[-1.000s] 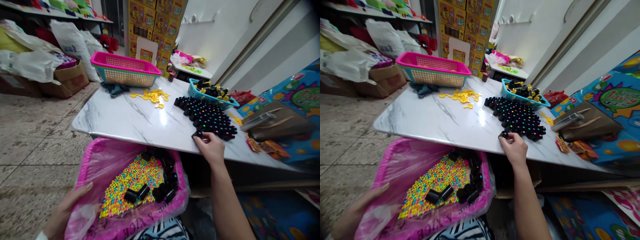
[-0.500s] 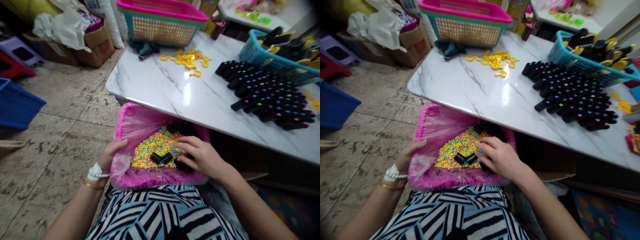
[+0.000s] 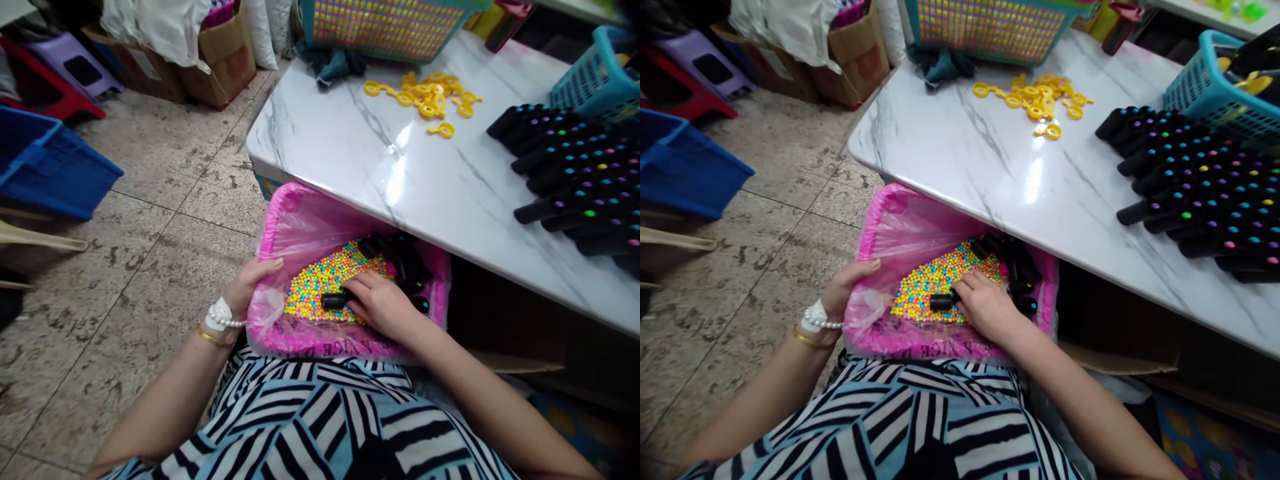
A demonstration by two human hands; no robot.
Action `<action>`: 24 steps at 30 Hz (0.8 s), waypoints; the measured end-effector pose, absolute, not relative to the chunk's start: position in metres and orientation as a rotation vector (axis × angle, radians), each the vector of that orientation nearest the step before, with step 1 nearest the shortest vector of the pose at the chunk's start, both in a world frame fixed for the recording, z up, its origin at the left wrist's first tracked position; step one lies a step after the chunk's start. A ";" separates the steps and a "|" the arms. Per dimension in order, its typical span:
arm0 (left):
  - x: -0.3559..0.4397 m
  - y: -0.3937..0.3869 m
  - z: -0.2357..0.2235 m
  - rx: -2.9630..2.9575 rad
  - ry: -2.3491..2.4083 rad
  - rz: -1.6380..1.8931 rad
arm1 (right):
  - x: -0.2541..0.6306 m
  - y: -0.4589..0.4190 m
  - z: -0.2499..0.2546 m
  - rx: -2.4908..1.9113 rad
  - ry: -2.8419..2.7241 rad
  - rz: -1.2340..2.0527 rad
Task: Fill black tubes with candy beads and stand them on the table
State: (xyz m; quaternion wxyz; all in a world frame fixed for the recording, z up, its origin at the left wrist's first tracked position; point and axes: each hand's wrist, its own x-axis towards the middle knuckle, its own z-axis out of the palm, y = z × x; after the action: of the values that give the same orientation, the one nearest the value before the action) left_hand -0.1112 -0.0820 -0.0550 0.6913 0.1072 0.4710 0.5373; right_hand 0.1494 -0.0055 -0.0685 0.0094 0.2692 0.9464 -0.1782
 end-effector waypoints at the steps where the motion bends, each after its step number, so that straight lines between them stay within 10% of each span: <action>1: -0.111 -0.082 -0.055 0.235 1.053 1.211 | 0.151 -0.005 -0.069 0.855 2.978 -0.743; 5: -0.109 -0.080 -0.050 0.233 1.023 1.217 | 0.168 0.005 -0.067 0.910 3.041 -1.186; 14: -0.100 -0.073 -0.036 0.234 1.003 1.186 | 0.152 0.002 -0.075 0.806 3.029 -0.230; 24: -0.119 -0.083 -0.058 0.143 1.187 1.100 | 0.191 -0.006 -0.051 1.300 2.958 -1.488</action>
State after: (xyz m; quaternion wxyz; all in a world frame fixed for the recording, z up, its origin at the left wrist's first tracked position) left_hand -0.1186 -0.0829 -0.0576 0.6878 0.0637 0.5305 0.4914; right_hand 0.1906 -0.0064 -0.0510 -0.2063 0.3577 0.8136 -0.4093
